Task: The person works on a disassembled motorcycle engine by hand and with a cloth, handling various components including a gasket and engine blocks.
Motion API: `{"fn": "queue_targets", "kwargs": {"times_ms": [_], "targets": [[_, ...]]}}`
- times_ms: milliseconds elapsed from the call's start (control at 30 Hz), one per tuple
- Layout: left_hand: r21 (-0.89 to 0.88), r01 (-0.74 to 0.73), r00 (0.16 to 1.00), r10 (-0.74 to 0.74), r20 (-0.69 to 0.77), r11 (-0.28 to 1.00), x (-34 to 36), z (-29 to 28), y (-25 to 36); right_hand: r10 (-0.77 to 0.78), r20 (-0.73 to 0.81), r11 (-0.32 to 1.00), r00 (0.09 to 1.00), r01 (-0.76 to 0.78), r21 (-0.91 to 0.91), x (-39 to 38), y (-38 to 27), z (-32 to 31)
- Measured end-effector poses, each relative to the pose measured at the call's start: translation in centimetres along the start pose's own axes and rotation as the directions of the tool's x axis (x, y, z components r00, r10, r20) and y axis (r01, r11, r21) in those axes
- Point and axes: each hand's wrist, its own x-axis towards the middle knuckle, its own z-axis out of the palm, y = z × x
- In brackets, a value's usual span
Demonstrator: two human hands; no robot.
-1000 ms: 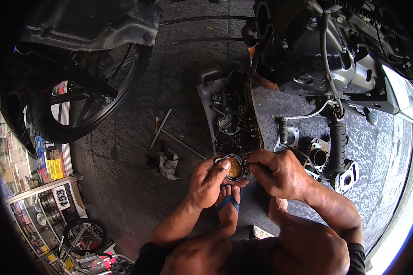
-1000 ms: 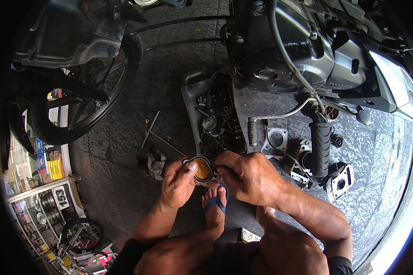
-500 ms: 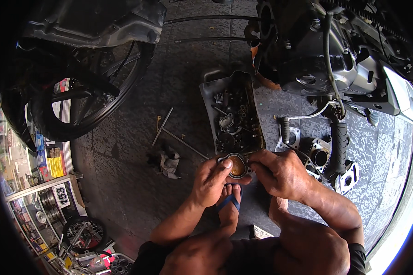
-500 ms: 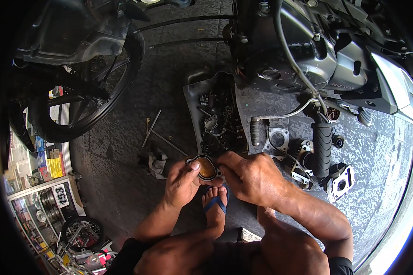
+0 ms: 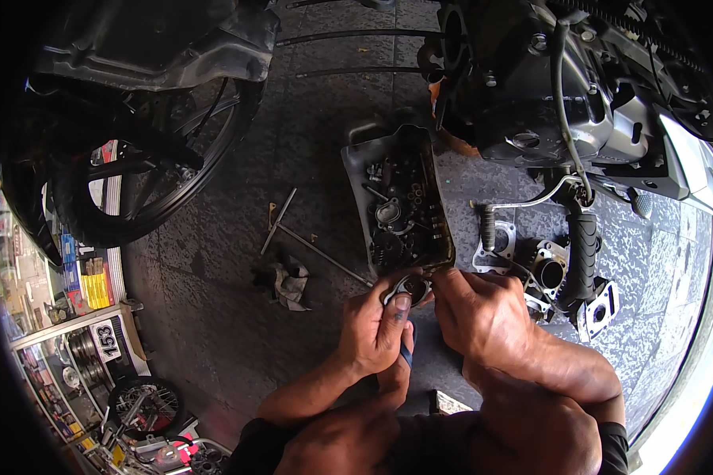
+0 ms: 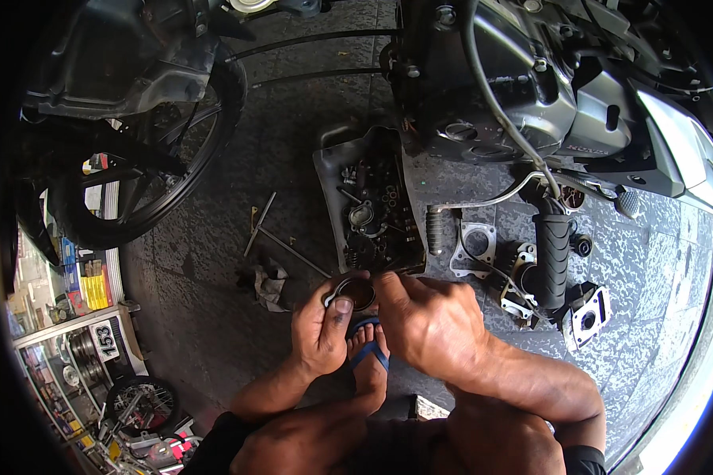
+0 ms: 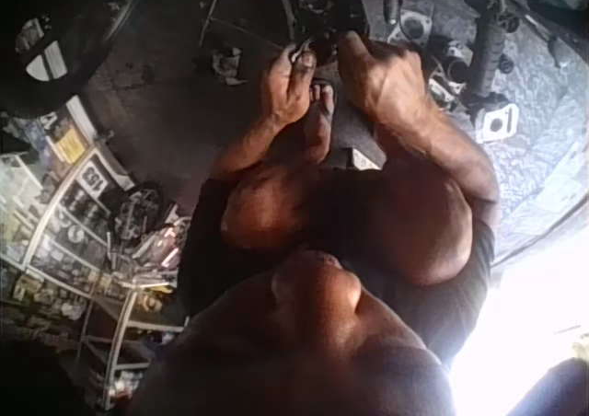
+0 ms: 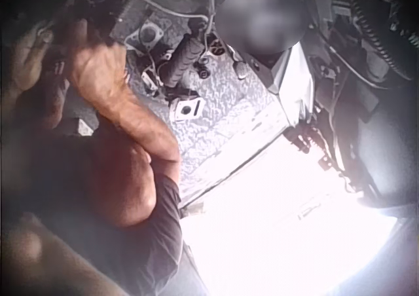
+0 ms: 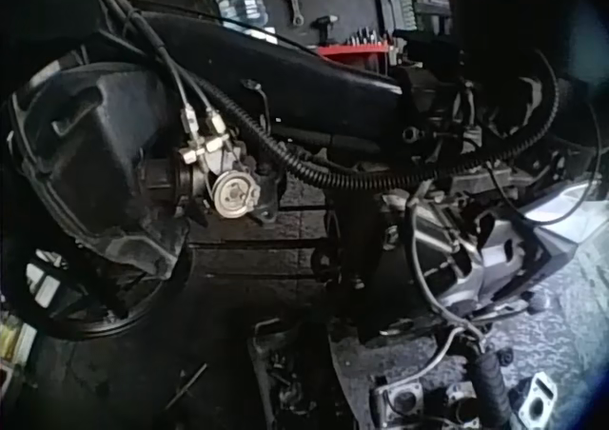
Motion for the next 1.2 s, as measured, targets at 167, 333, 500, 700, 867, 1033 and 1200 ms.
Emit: {"fn": "queue_targets", "kwargs": {"times_ms": [167,333,500,700,867,1033,1200], "targets": [[0.111,-0.076,0.997,0.073,0.027,0.991,0.3,-0.4,-0.2,0.040,0.060,0.993,0.997,-0.046,0.108,0.4,0.4,-0.6],[-0.409,0.135,0.985,-0.079,0.150,0.902,0.4,-0.7,-0.8,0.078,0.198,0.881,0.977,-0.161,0.446,1.4,1.9,-1.6],[-0.459,0.260,0.957,-0.166,0.237,0.849,0.4,-0.9,-0.8,0.159,0.379,0.762,0.912,-0.357,0.540,1.5,2.4,-1.5],[-0.034,0.234,0.964,-0.227,0.138,0.972,0.6,-0.6,0.9,0.038,-0.020,0.994,0.999,-0.035,0.102,-0.2,0.3,-0.1],[-0.439,0.212,0.976,-0.167,0.138,0.873,0.4,-1.2,-1.5,-0.003,0.110,0.958,0.994,-0.029,0.285,0.8,1.8,-0.4],[-0.602,0.331,0.939,-0.190,0.287,0.726,0.7,-1.7,-2.1,-0.030,0.106,0.971,0.994,0.004,0.240,0.7,1.8,-0.5],[-0.646,0.324,0.944,-0.187,0.273,0.692,0.8,-1.4,-2.1,-0.109,0.104,0.975,0.989,0.086,0.206,0.9,1.9,-0.7]]}}
